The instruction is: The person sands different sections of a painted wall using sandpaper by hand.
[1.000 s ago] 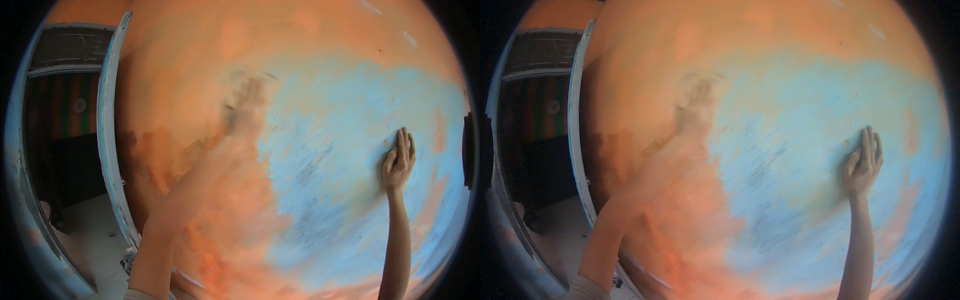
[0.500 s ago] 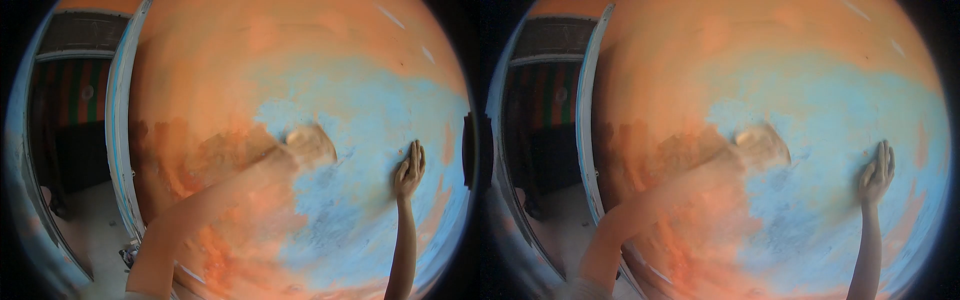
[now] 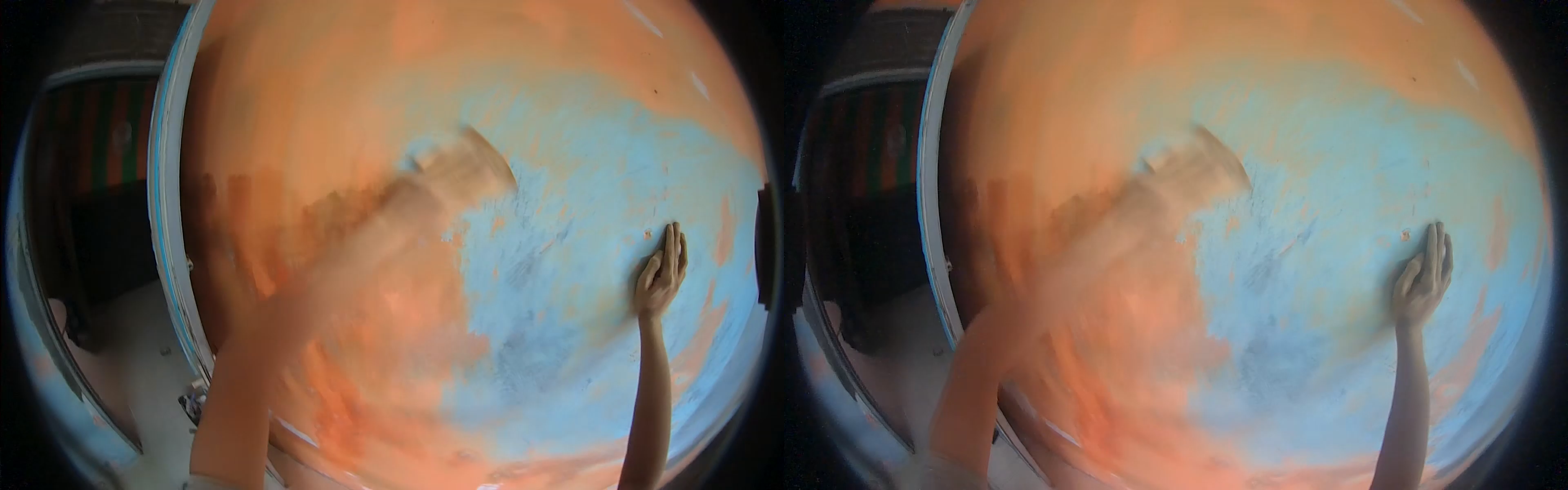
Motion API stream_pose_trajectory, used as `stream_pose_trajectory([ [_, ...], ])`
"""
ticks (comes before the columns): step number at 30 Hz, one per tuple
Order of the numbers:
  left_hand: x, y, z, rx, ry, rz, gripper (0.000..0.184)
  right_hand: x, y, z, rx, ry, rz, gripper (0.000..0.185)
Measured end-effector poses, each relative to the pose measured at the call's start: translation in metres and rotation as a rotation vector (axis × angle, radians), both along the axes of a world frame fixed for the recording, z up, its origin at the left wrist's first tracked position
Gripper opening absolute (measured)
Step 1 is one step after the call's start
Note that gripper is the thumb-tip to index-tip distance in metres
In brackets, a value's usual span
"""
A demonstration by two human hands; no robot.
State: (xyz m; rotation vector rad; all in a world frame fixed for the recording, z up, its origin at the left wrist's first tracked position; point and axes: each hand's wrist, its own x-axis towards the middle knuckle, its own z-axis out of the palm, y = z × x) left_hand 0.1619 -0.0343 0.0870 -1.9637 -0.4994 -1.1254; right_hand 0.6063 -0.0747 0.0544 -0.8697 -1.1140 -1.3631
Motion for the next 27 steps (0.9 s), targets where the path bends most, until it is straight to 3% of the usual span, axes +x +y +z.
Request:
stream_pose_trajectory([
  [2, -0.046, -0.012, 0.055, -0.257, -0.355, 0.012, 0.055, 0.005, 0.005, -0.006, 0.020, -0.017, -0.005, 0.046],
  [4, -0.061, -0.016, 0.081, -0.169, -0.458, 0.230, 0.058, 0.009, 0.002, -0.010, 0.014, -0.015, -0.012, 0.046],
  [6, -0.049, 0.012, 0.082, 0.113, -0.814, 0.413, 0.059, 0.006, -0.002, -0.007, 0.023, -0.021, -0.006, 0.046],
  [9, 0.022, -0.004, 0.045, 0.202, -0.356, 0.334, 0.058, 0.010, -0.013, -0.004, -0.001, -0.011, 0.003, 0.045],
  [12, 0.062, -0.016, 0.023, 0.243, 0.090, 0.059, 0.055, 0.007, -0.015, -0.003, -0.004, -0.022, 0.022, 0.045],
  [14, 0.021, -0.004, 0.062, 0.192, -0.014, 0.146, 0.054, 0.011, -0.016, -0.004, -0.004, -0.050, 0.023, 0.046],
  [16, -0.029, -0.013, 0.090, -0.004, -0.375, 0.231, 0.052, 0.017, -0.004, -0.010, 0.034, -0.066, -0.002, 0.046],
  [19, -0.057, 0.011, 0.108, 0.177, -0.695, 0.421, 0.049, 0.012, -0.001, -0.020, -0.032, 0.013, 0.056, 0.045],
  [22, 0.037, 0.001, 0.096, 0.235, -0.481, 0.453, 0.047, 0.012, -0.007, -0.019, -0.041, 0.029, 0.045, 0.044],
  [25, 0.130, -0.016, 0.052, 0.287, 0.109, 0.064, 0.041, 0.015, -0.007, -0.023, -0.056, 0.031, 0.046, 0.043],
  [27, 0.100, 0.000, 0.079, 0.272, 0.076, 0.153, 0.042, 0.022, -0.002, -0.022, -0.015, -0.021, 0.048, 0.043],
])
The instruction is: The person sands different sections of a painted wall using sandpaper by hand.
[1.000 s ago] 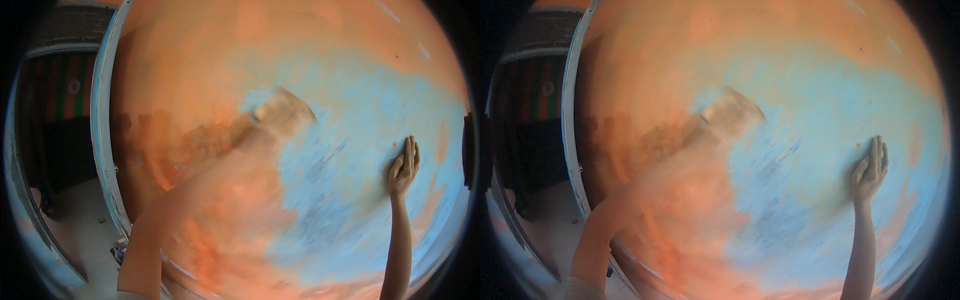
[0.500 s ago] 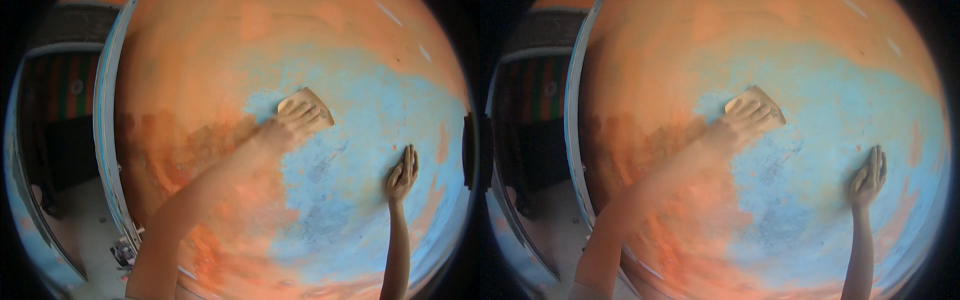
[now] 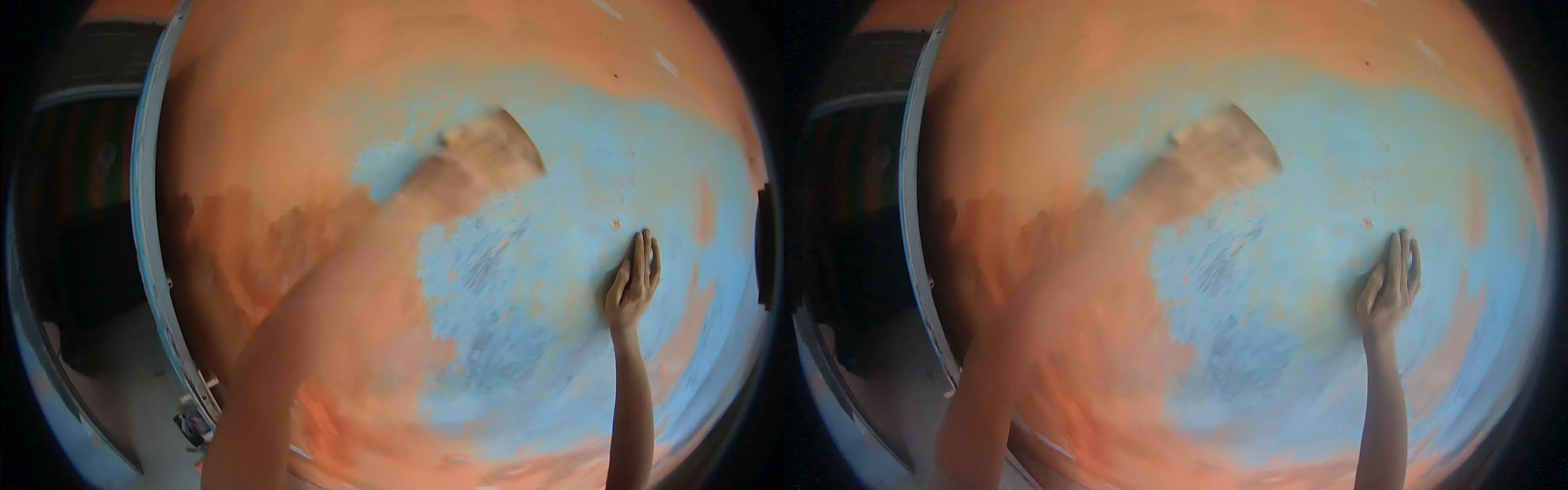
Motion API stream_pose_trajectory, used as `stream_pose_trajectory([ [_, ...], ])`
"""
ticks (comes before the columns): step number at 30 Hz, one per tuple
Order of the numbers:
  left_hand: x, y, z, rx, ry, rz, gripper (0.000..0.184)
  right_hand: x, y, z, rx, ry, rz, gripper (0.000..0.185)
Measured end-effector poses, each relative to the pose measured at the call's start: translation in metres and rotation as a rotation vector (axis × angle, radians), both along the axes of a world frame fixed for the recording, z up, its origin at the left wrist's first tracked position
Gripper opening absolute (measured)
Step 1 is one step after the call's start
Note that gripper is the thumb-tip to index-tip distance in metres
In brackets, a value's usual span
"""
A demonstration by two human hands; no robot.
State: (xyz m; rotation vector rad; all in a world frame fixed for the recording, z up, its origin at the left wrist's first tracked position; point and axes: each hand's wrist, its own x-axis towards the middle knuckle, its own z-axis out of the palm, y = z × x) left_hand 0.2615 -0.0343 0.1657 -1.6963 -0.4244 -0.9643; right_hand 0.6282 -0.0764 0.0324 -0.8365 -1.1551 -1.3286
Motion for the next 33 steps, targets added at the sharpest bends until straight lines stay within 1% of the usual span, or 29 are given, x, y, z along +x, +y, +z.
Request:
stream_pose_trajectory([
  [1, -0.019, 0.002, 0.011, 0.003, -0.006, 0.068, 0.043, 0.002, 0.001, -0.002, 0.015, -0.014, 0.016, 0.043],
  [2, -0.040, -0.029, 0.018, -0.195, -0.336, 0.010, 0.045, 0.002, 0.000, -0.004, 0.028, -0.012, 0.021, 0.043],
  [4, -0.113, -0.026, 0.033, -0.214, -0.731, 0.057, 0.047, 0.002, -0.005, -0.012, -0.017, -0.029, 0.019, 0.044],
  [5, -0.140, 0.013, 0.046, -0.028, -0.788, 0.173, 0.047, 0.000, -0.006, -0.012, -0.020, -0.001, 0.046, 0.045],
  [6, -0.122, 0.016, 0.047, -0.031, -0.771, 0.185, 0.047, 0.004, -0.005, -0.011, -0.028, 0.016, 0.056, 0.045],
  [7, -0.097, 0.019, 0.041, 0.076, -0.772, 0.177, 0.047, 0.003, -0.006, -0.011, -0.025, 0.016, 0.057, 0.046],
  [9, -0.034, 0.022, 0.030, 0.111, -0.602, 0.352, 0.050, 0.005, 0.000, -0.010, -0.008, 0.013, 0.072, 0.046],
  [10, 0.004, 0.019, 0.026, 0.037, -0.423, 0.524, 0.052, 0.006, 0.000, -0.010, -0.010, 0.020, 0.077, 0.046],
  [11, 0.048, 0.018, 0.006, 0.145, -0.196, 0.411, 0.056, 0.008, 0.001, -0.010, -0.006, 0.009, 0.080, 0.046],
  [13, 0.080, -0.024, -0.022, 0.107, 0.205, -0.053, 0.050, 0.004, 0.000, -0.012, -0.006, -0.013, 0.083, 0.046],
  [14, 0.060, -0.013, -0.010, 0.107, 0.171, -0.049, 0.050, 0.005, -0.001, -0.010, -0.001, -0.027, 0.071, 0.046],
  [15, 0.022, 0.009, 0.019, -0.003, 0.058, -0.071, 0.050, 0.004, -0.001, -0.012, 0.014, -0.009, 0.063, 0.047],
  [17, -0.054, -0.012, 0.057, -0.353, -0.191, 0.051, 0.051, 0.004, -0.004, -0.013, 0.010, -0.002, 0.067, 0.048],
  [19, -0.104, -0.004, 0.065, -0.234, -0.544, 0.260, 0.053, 0.004, -0.002, -0.016, 0.000, 0.001, 0.092, 0.049],
  [20, -0.117, 0.031, 0.063, 0.137, -0.735, 0.294, 0.055, 0.002, -0.004, -0.016, 0.013, 0.020, 0.086, 0.049],
  [21, -0.100, 0.032, 0.066, 0.141, -0.721, 0.293, 0.055, -0.001, -0.002, -0.016, 0.004, 0.018, 0.103, 0.050],
  [22, -0.064, 0.032, 0.060, 0.065, -0.710, 0.178, 0.056, -0.002, 0.000, -0.016, -0.017, 0.003, 0.126, 0.050],
  [24, 0.013, 0.024, 0.032, 0.122, -0.489, 0.231, 0.054, -0.006, -0.003, -0.018, -0.044, 0.018, 0.104, 0.051],
  [25, 0.047, 0.014, 0.022, 0.256, -0.263, 0.396, 0.051, -0.003, -0.001, -0.019, -0.035, 0.008, 0.107, 0.051],
  [26, 0.058, 0.004, 0.021, 0.259, -0.261, 0.396, 0.051, -0.004, -0.001, -0.019, -0.022, -0.001, 0.108, 0.052],
  [28, 0.073, -0.003, 0.015, 0.296, 0.195, 0.048, 0.041, 0.000, 0.004, -0.011, -0.031, -0.022, 0.123, 0.052],
  [29, 0.053, -0.006, 0.030, 0.152, 0.043, 0.038, 0.039, -0.005, 0.006, -0.014, -0.019, 0.002, 0.124, 0.053],
  [30, 0.025, -0.011, 0.054, 0.023, -0.101, 0.018, 0.038, -0.004, 0.006, -0.015, 0.000, 0.014, 0.112, 0.053],
  [31, -0.001, -0.015, 0.068, -0.116, -0.318, 0.065, 0.040, -0.004, 0.008, -0.016, -0.003, 0.010, 0.128, 0.053],
  [33, -0.038, 0.004, 0.090, -0.037, -0.572, 0.210, 0.046, -0.006, 0.009, -0.018, -0.001, 0.012, 0.163, 0.053],
])
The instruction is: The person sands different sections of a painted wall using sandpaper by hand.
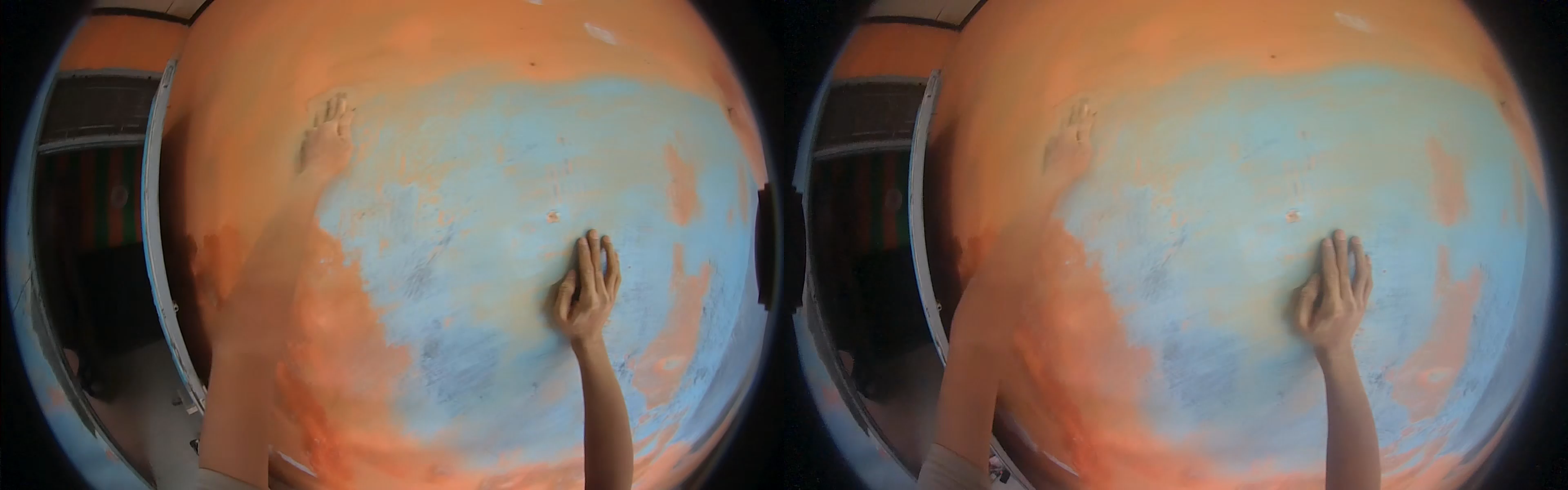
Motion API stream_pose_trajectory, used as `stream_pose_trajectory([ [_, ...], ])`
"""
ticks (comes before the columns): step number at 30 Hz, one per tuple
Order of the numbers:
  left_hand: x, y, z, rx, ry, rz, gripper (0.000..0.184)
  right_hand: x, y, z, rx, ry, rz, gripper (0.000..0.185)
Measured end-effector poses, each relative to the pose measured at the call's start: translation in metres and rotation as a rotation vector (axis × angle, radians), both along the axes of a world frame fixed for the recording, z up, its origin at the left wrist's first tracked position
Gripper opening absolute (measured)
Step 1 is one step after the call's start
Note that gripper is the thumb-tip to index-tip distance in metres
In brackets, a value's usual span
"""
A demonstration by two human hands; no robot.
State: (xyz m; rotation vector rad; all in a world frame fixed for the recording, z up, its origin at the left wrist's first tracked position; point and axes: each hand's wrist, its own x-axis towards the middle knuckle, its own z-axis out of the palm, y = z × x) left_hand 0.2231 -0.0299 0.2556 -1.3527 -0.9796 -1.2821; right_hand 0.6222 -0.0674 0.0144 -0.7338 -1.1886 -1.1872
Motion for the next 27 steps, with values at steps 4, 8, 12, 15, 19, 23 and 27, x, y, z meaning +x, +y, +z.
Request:
stream_pose_trajectory([
  [4, 0.088, -0.025, -0.018, -0.363, -0.017, 0.231, 0.052, -0.008, -0.005, -0.003, -0.020, 0.014, 0.020, 0.051],
  [8, 0.163, -0.006, -0.060, 0.310, 0.656, -0.060, 0.050, -0.008, -0.005, -0.004, -0.030, -0.028, -0.010, 0.052],
  [12, 0.099, -0.001, -0.018, 0.114, 0.300, -0.050, 0.036, -0.007, 0.003, -0.012, -0.010, -0.018, 0.016, 0.053],
  [15, 0.080, 0.005, 0.005, -0.084, 0.020, 0.137, 0.045, -0.013, 0.010, -0.022, -0.040, 0.003, 0.062, 0.053],
  [19, 0.204, 0.019, -0.045, 0.129, 0.437, -0.083, 0.056, -0.019, 0.007, -0.018, -0.025, -0.003, 0.036, 0.054],
  [23, 0.224, -0.023, -0.043, 0.261, 0.716, -0.345, 0.052, -0.013, -0.005, -0.010, 0.017, -0.019, 0.002, 0.053],
  [27, 0.085, 0.001, 0.008, -0.005, 0.097, -0.085, 0.050, -0.009, 0.005, -0.023, 0.006, 0.012, 0.085, 0.052],
])
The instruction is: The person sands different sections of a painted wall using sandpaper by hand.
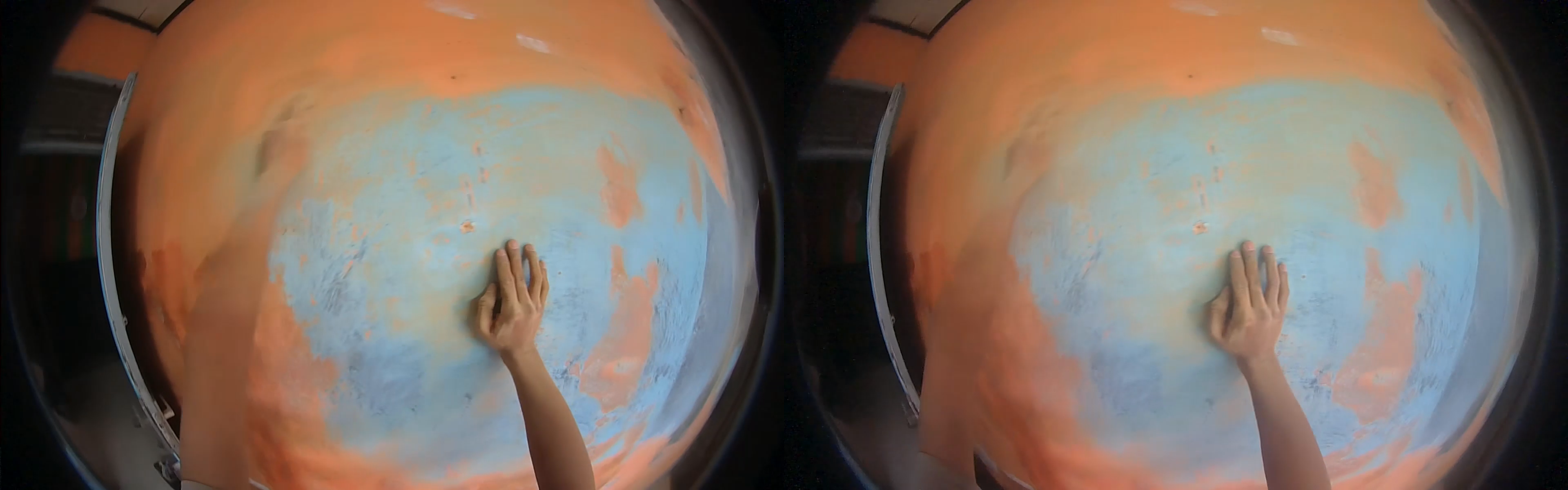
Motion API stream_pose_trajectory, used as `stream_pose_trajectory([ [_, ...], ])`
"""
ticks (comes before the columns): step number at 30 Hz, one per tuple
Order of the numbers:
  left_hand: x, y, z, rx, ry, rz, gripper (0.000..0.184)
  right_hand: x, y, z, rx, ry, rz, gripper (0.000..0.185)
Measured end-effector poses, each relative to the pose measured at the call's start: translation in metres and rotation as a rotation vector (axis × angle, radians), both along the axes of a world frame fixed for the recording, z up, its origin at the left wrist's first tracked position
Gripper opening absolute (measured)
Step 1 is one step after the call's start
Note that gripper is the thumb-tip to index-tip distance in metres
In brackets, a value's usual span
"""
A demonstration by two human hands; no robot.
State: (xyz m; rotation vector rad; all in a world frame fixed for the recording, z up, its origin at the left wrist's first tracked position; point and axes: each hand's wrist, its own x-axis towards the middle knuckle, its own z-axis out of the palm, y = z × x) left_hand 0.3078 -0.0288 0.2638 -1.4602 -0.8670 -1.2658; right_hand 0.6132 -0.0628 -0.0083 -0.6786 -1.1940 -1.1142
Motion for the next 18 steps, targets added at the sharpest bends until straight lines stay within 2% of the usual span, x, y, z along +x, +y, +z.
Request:
stream_pose_trajectory([
  [1, -0.020, 0.015, 0.005, 0.043, -0.091, 0.106, 0.049, -0.001, 0.004, 0.001, -0.018, 0.006, 0.001, 0.052],
  [3, 0.006, 0.026, -0.001, 0.099, -0.128, 0.179, 0.047, -0.006, 0.005, 0.007, -0.043, 0.005, -0.005, 0.053],
  [6, 0.131, 0.013, -0.044, 0.149, 0.241, -0.027, 0.045, -0.007, 0.001, 0.006, -0.026, -0.009, -0.038, 0.053],
  [8, 0.181, 0.007, -0.078, 0.366, 0.480, -0.186, 0.044, -0.008, -0.003, 0.011, -0.030, -0.050, -0.061, 0.052],
  [11, 0.132, 0.004, -0.036, 0.264, 0.470, -0.220, 0.042, 0.008, 0.002, 0.008, -0.012, -0.022, -0.077, 0.051],
  [12, 0.096, -0.003, -0.030, 0.214, 0.217, -0.090, 0.037, 0.010, 0.003, 0.010, -0.008, -0.010, -0.094, 0.051],
  [13, 0.053, 0.006, -0.020, 0.075, -0.018, -0.121, 0.034, 0.010, 0.003, 0.008, -0.012, -0.005, -0.068, 0.051],
  [17, -0.083, 0.012, -0.027, -0.018, -0.338, 0.310, 0.046, 0.011, 0.015, 0.013, -0.020, 0.014, -0.010, 0.050],
  [18, -0.123, 0.019, -0.049, 0.006, -0.465, 0.437, 0.048, 0.000, 0.009, 0.006, -0.021, -0.001, 0.005, 0.049],
])
